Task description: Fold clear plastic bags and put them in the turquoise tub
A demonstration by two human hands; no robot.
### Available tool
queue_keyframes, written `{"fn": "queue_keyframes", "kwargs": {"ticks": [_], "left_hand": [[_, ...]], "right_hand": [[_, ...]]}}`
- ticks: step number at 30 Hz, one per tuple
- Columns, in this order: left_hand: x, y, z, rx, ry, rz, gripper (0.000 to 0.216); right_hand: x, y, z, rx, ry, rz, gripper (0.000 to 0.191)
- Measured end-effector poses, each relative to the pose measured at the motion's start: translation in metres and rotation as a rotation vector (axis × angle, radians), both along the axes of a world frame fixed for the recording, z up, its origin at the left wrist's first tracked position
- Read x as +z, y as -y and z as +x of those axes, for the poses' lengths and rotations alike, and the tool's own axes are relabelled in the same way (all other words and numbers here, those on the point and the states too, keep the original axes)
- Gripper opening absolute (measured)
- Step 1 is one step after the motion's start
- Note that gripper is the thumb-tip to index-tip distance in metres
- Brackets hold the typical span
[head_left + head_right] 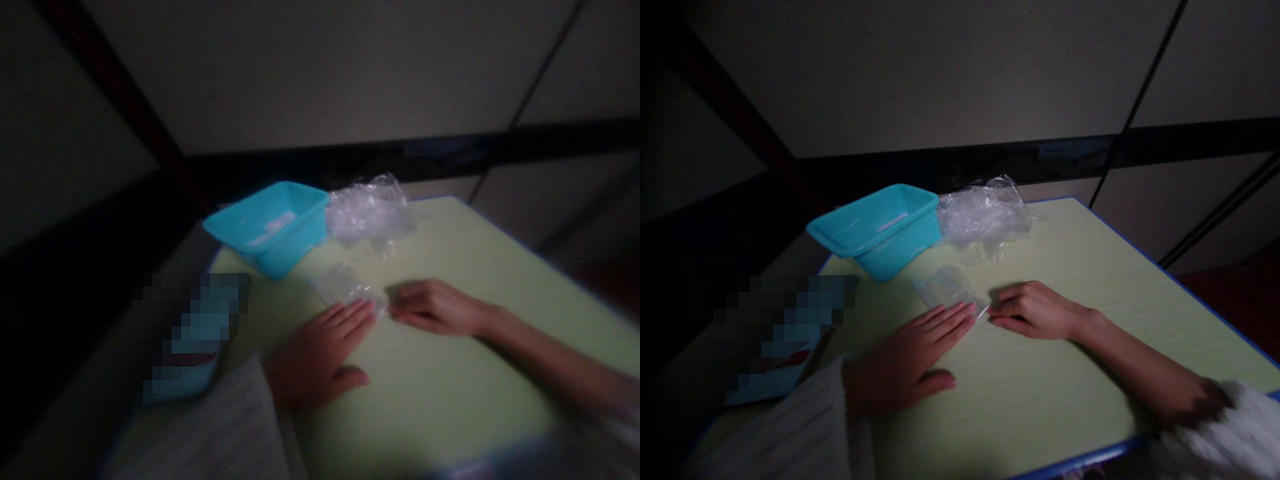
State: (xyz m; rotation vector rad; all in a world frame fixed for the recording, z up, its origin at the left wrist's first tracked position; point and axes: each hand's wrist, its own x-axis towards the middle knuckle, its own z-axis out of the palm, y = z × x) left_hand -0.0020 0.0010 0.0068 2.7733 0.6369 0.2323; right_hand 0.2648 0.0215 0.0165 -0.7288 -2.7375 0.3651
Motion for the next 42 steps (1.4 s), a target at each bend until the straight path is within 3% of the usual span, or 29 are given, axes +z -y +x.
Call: {"fn": "queue_keyframes", "kwargs": {"ticks": [7, 11, 17, 20, 25, 29, 33, 42], "left_hand": [[-0.001, -0.001, -0.001, -0.009, 0.011, 0.004, 0.068], [0.0, -0.001, 0.0, -0.011, -0.004, 0.011, 0.066], [0.0, -0.002, -0.002, 0.014, -0.014, 0.031, 0.07], [-0.003, -0.011, -0.009, 0.094, -0.026, 0.059, 0.064], [-0.009, -0.028, -0.025, 0.351, -0.085, 0.127, 0.052], [-0.01, -0.028, -0.025, 0.448, -0.041, 0.268, 0.05], [-0.009, -0.01, -0.012, 0.479, 0.064, 0.374, 0.04], [0.0, 0.025, 0.018, 0.372, 0.115, 0.253, 0.019]], "right_hand": [[0.0, 0.001, 0.002, -0.035, -0.043, 0.169, 0.035], [-0.001, 0.0, 0.0, -0.003, 0.069, 0.155, 0.038], [-0.001, 0.001, -0.001, -0.005, 0.046, 0.058, 0.034], [0.0, 0.001, -0.002, -0.02, 0.05, 0.022, 0.033], [-0.001, 0.0, -0.002, -0.015, 0.048, 0.022, 0.033], [-0.005, 0.0, -0.003, -0.018, 0.071, 0.135, 0.031], [-0.007, 0.003, -0.008, -0.032, 0.1, 0.269, 0.031], [-0.003, 0.005, -0.018, -0.056, 0.066, 0.502, 0.033]]}}
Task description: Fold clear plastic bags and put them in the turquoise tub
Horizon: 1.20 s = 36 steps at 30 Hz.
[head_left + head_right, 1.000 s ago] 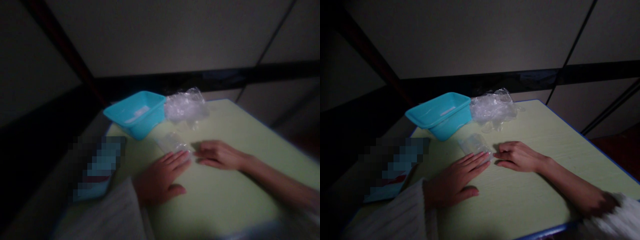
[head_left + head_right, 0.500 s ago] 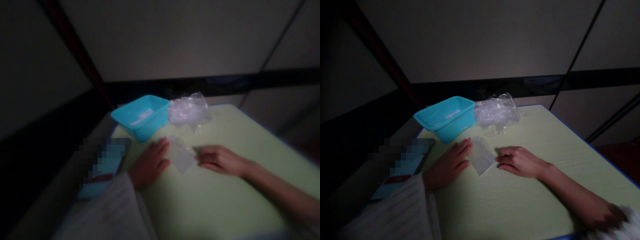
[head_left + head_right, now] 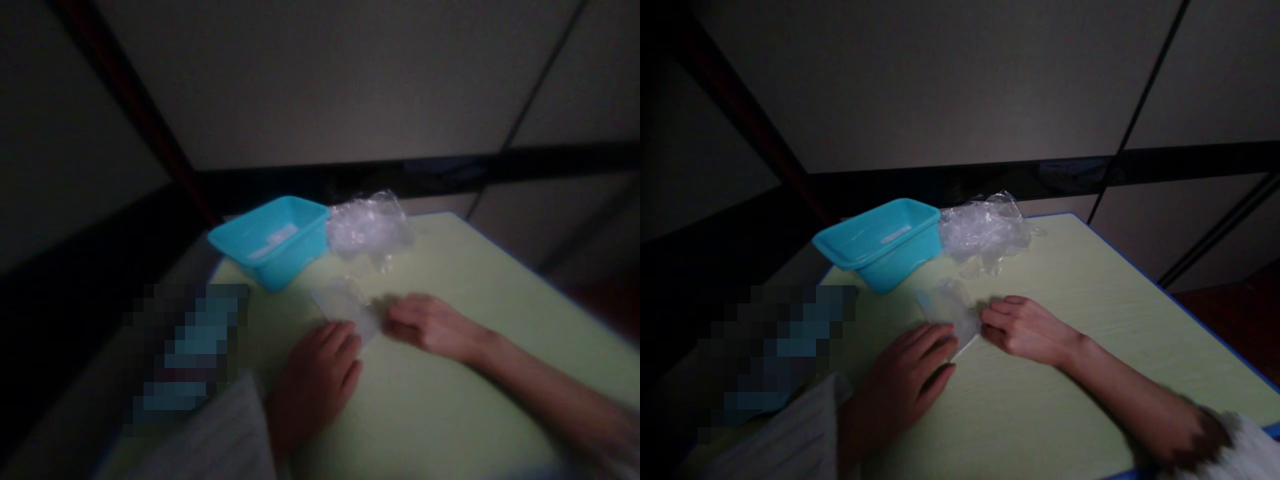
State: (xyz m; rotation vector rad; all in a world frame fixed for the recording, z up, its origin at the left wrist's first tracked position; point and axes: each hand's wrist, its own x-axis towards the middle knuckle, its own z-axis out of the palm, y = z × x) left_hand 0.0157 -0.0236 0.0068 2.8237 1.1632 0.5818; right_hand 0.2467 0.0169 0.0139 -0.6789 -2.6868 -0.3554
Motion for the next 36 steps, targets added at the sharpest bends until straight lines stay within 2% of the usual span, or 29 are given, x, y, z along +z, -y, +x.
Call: {"fn": "queue_keyframes", "kwargs": {"ticks": [4, 11, 17, 23, 27, 33, 36], "left_hand": [[0.002, -0.001, 0.0, 0.002, -0.012, -0.035, 0.015], [0.004, -0.002, 0.001, -0.01, -0.004, -0.037, 0.015], [-0.003, -0.006, -0.004, 0.019, 0.052, 0.032, 0.028], [0.002, -0.009, -0.004, 0.025, -0.031, 0.085, 0.016], [0.006, -0.009, -0.003, 0.013, -0.049, 0.072, 0.018], [0.006, -0.005, -0.002, -0.013, -0.015, 0.041, 0.021], [0.006, -0.005, -0.002, -0.018, 0.065, 0.007, 0.022]], "right_hand": [[0.002, -0.001, -0.004, 0.044, 0.061, 0.064, 0.031], [0.001, -0.003, -0.006, 0.075, 0.109, 0.084, 0.027], [-0.001, -0.001, -0.008, 0.129, 0.005, -0.087, 0.016], [0.0, 0.004, -0.008, 0.132, -0.055, -0.262, 0.019], [-0.005, 0.002, -0.005, 0.165, -0.079, -0.291, 0.029], [-0.007, -0.002, -0.003, 0.19, -0.118, -0.278, 0.024], [-0.006, -0.002, -0.003, 0.17, -0.156, -0.323, 0.024]]}}
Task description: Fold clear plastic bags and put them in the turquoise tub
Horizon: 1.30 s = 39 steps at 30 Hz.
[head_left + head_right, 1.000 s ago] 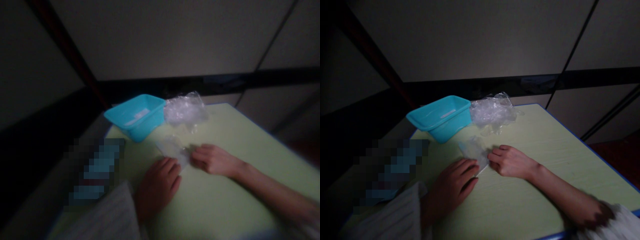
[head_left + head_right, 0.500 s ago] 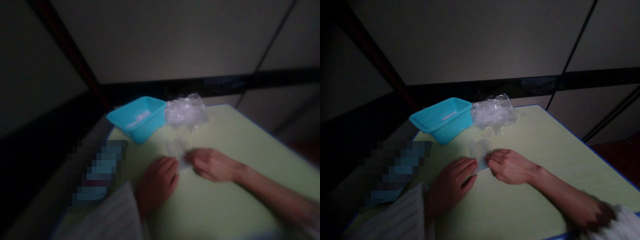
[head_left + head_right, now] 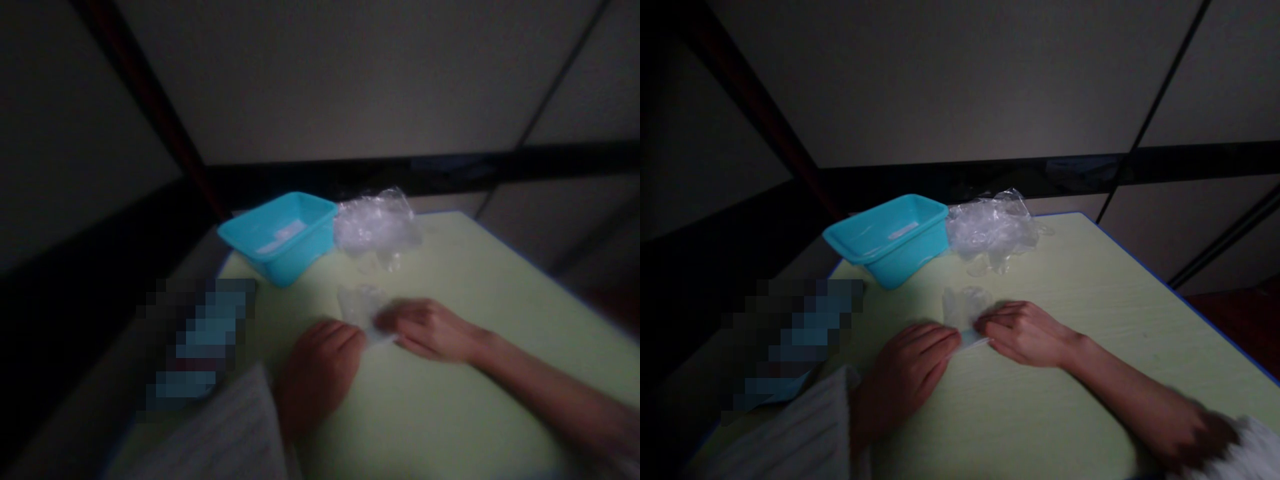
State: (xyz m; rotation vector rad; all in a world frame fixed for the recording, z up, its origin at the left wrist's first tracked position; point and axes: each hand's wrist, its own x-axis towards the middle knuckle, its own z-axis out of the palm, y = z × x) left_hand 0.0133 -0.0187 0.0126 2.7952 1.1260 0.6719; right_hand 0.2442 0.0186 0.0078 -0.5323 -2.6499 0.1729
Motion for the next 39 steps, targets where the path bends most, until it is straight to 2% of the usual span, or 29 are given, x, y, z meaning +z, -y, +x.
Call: {"fn": "queue_keyframes", "kwargs": {"ticks": [3, 9, 11, 14, 16, 18, 20, 23, 26, 28, 33, 39], "left_hand": [[-0.001, -0.002, -0.001, 0.049, 0.134, -0.117, 0.021], [-0.008, -0.02, 0.0, 0.262, 0.451, -0.481, 0.012], [-0.011, -0.027, 0.002, 0.29, 0.55, -0.57, 0.015], [-0.014, -0.037, 0.003, 0.318, 0.679, -0.672, 0.005], [-0.015, -0.041, 0.003, 0.348, 0.741, -0.725, 0.027], [-0.015, -0.044, 0.002, 0.365, 0.768, -0.762, 0.043], [-0.016, -0.047, 0.001, 0.36, 0.758, -0.784, 0.05], [-0.016, -0.051, -0.001, 0.354, 0.722, -0.813, 0.054], [-0.013, -0.054, -0.001, 0.372, 0.703, -0.845, 0.057], [-0.01, -0.055, 0.0, 0.398, 0.684, -0.864, 0.057], [-0.005, -0.059, 0.0, 0.429, 0.641, -0.899, 0.055], [-0.002, -0.064, -0.001, 0.469, 0.582, -0.872, 0.046]], "right_hand": [[0.001, 0.001, 0.0, -0.085, -0.047, -0.118, 0.024], [0.002, 0.0, -0.007, -0.311, -0.273, -0.444, 0.028], [0.002, -0.001, -0.012, -0.36, -0.338, -0.558, 0.029], [-0.001, -0.005, -0.019, -0.418, -0.457, -0.683, 0.024], [-0.004, -0.009, -0.022, -0.441, -0.544, -0.768, 0.02], [-0.007, -0.012, -0.023, -0.458, -0.621, -0.836, 0.023], [-0.009, -0.014, -0.022, -0.491, -0.698, -0.8, 0.024], [-0.006, -0.011, -0.02, -0.545, -0.678, -0.516, 0.014], [0.001, -0.002, -0.02, -0.436, -0.406, -0.232, 0.019], [0.003, 0.004, -0.023, -0.345, -0.207, -0.129, 0.032], [-0.003, 0.01, -0.028, -0.316, 0.109, -0.098, 0.066], [-0.009, 0.007, -0.026, -0.34, 0.23, -0.152, 0.075]]}}
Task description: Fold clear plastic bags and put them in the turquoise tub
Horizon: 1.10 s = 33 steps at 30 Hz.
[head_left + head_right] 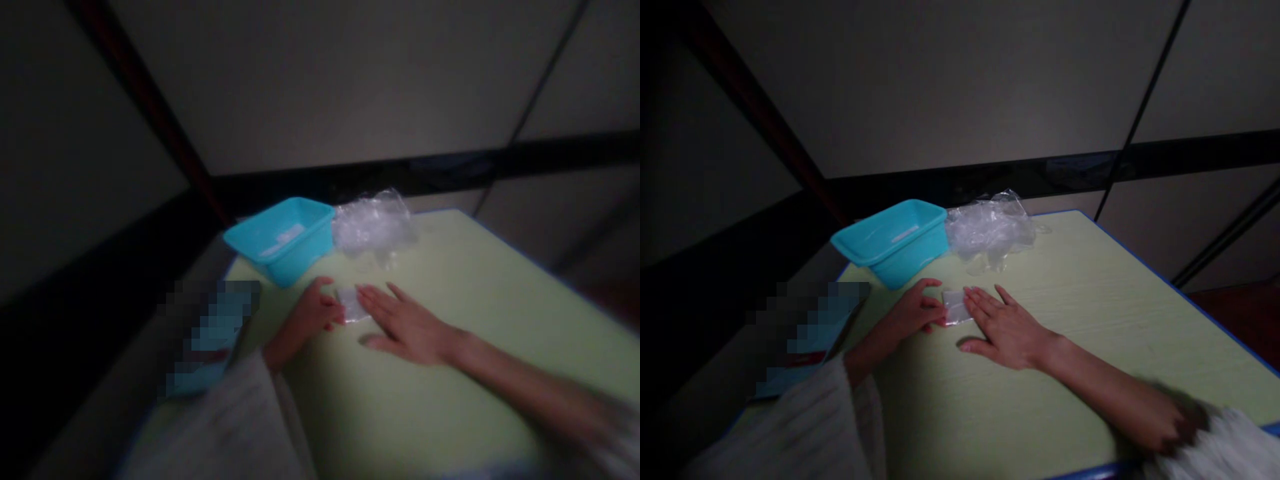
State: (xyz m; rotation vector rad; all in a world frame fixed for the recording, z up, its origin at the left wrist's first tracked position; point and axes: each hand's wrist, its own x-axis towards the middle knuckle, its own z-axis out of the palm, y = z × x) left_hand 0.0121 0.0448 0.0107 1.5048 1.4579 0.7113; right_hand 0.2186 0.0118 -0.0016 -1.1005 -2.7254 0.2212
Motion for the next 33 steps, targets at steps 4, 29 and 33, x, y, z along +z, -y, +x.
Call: {"fn": "queue_keyframes", "kwargs": {"ticks": [4, 29, 33], "left_hand": [[-0.001, 0.011, 0.001, 0.078, -0.093, 0.215, 0.04], [-0.025, 0.045, 0.018, -0.397, -0.901, 0.742, 0.049], [-0.023, 0.046, 0.018, -0.397, -0.92, 0.715, 0.05]], "right_hand": [[0.0, -0.001, 0.0, -0.01, 0.003, 0.015, 0.076], [-0.004, -0.002, -0.003, -0.019, 0.015, 0.027, 0.081], [-0.003, -0.002, -0.002, -0.016, 0.028, 0.018, 0.081]]}}
